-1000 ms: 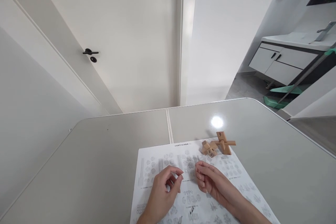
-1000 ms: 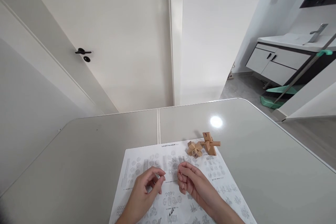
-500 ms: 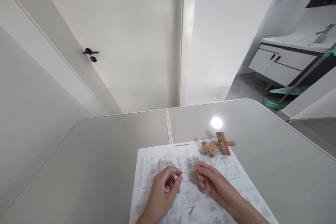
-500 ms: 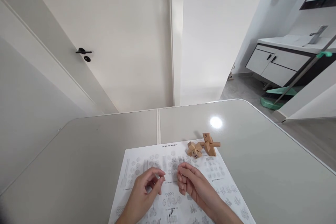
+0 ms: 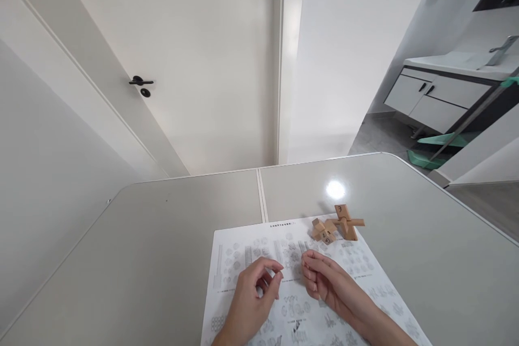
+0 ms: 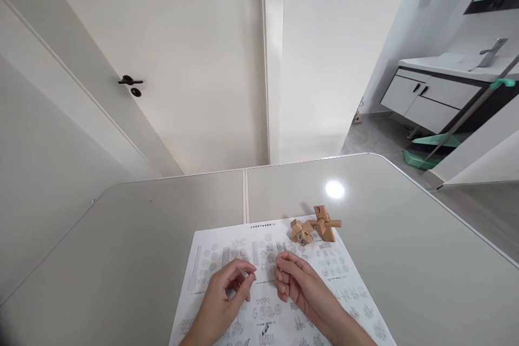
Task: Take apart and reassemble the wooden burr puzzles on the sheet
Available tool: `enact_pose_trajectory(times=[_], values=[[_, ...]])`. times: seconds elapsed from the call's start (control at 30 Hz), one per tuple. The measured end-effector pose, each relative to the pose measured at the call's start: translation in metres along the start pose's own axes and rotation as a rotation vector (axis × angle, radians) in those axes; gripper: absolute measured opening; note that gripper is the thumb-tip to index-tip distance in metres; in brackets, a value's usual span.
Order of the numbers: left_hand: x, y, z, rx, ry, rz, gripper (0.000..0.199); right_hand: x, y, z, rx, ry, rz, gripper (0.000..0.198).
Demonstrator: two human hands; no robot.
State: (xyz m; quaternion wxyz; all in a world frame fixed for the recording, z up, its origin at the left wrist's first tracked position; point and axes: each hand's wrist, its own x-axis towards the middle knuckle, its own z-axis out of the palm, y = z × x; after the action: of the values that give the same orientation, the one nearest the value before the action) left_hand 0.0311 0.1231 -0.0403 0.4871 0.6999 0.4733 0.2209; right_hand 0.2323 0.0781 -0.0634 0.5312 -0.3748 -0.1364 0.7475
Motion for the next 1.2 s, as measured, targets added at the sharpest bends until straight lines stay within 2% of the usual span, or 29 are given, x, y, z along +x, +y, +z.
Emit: enact_pose_trajectory(times=[1.2], values=[[-0.0007,-0.0057,0.0003,0.011,-0.004,0.007,0.023,-0.001,0.0005,-0.0028,0.011,-0.031,-0.001,0.028]])
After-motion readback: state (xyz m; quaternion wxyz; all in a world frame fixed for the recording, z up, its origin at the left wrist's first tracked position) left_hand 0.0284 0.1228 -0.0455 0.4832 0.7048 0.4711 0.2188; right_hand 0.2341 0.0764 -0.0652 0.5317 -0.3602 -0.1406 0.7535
